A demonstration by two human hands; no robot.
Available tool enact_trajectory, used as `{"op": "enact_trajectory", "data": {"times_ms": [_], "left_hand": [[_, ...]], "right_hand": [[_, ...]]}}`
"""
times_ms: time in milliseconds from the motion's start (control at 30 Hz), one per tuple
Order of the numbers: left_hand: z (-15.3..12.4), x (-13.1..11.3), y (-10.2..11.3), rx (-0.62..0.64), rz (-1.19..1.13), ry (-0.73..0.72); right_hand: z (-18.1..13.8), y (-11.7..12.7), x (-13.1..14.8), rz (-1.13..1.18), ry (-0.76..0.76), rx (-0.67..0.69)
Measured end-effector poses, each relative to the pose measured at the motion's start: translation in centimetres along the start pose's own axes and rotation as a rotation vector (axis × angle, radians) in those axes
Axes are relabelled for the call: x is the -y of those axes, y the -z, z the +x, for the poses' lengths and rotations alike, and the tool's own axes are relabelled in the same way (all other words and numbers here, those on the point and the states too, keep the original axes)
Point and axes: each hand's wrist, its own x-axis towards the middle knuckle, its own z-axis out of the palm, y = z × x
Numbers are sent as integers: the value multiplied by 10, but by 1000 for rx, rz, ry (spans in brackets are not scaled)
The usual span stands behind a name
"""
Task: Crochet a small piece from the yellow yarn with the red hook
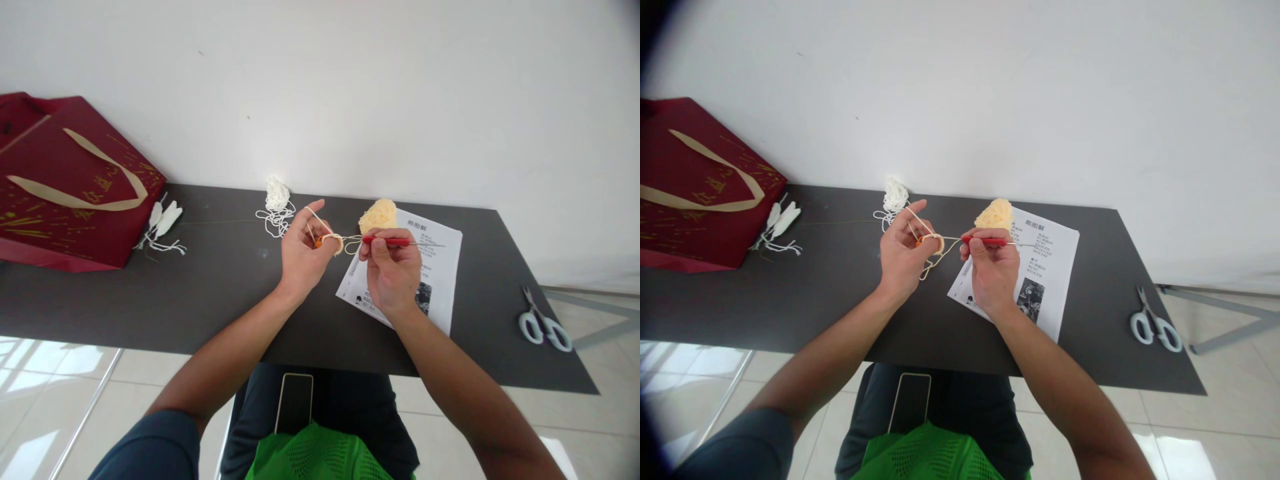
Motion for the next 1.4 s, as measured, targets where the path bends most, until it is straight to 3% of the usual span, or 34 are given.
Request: {"op": "enact_trajectory", "data": {"times_ms": [567,733,900,1033,1233,1400], "left_hand": [[-3,3,2,-84,115,-80],[-5,6,2,-120,156,-143],[-4,8,2,-157,129,-153],[0,8,3,-173,33,-70],[4,6,1,-158,-123,111],[6,0,2,-88,-268,250]], "right_hand": [[-4,6,-11,-194,168,10],[-9,2,-9,-231,280,36],[-16,4,-7,-469,469,120],[-20,11,-8,-628,532,193],[-17,15,-13,-662,558,260],[-15,15,-17,-634,489,216]]}}
